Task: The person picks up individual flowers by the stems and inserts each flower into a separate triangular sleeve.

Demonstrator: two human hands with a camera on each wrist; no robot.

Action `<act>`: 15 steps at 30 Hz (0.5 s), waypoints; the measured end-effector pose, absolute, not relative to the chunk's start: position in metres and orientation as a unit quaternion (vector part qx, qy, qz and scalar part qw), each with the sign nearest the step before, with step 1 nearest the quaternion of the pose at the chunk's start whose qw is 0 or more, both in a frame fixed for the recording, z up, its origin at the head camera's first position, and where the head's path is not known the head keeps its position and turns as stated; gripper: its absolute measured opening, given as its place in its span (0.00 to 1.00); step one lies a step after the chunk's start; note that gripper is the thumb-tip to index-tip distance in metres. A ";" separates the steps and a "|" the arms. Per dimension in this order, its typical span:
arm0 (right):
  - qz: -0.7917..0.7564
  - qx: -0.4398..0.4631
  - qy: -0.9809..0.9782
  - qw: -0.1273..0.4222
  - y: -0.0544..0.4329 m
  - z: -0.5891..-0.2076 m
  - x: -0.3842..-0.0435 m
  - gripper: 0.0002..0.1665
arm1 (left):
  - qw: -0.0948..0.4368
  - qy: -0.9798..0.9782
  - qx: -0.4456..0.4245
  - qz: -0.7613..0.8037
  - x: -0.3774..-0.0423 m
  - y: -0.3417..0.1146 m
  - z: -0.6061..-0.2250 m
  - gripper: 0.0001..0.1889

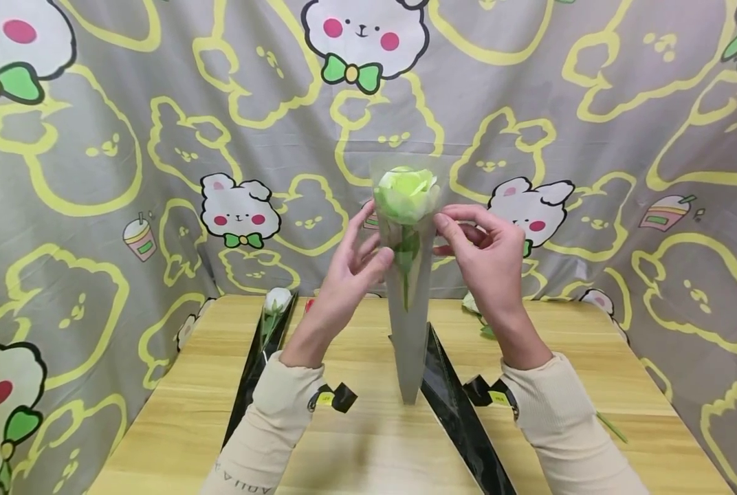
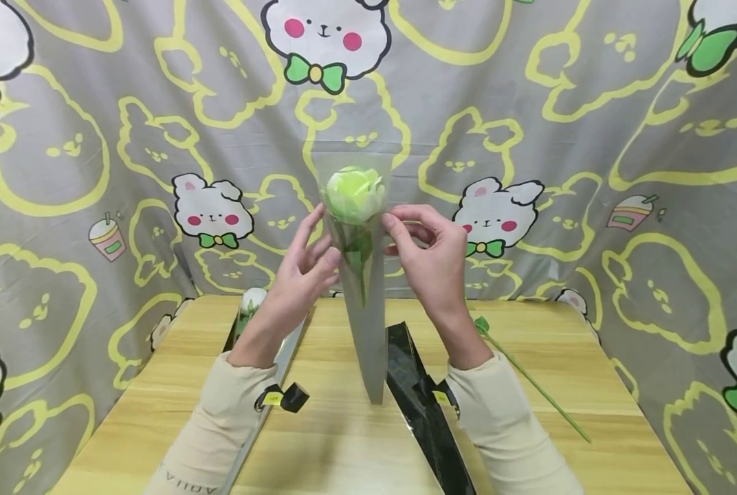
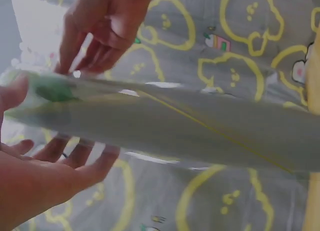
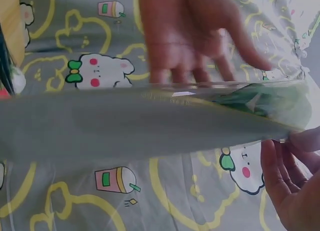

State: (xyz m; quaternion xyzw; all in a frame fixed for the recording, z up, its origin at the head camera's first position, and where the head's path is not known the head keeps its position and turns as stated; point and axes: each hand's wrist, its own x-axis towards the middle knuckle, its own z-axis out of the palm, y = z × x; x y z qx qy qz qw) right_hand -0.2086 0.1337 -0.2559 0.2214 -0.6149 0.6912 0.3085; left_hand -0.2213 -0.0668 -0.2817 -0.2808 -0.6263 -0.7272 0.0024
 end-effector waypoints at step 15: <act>0.658 0.227 -0.659 0.284 0.134 -0.249 -0.209 0.07 | 0.144 -0.593 -0.197 -0.767 -0.224 -0.064 -0.275 0.03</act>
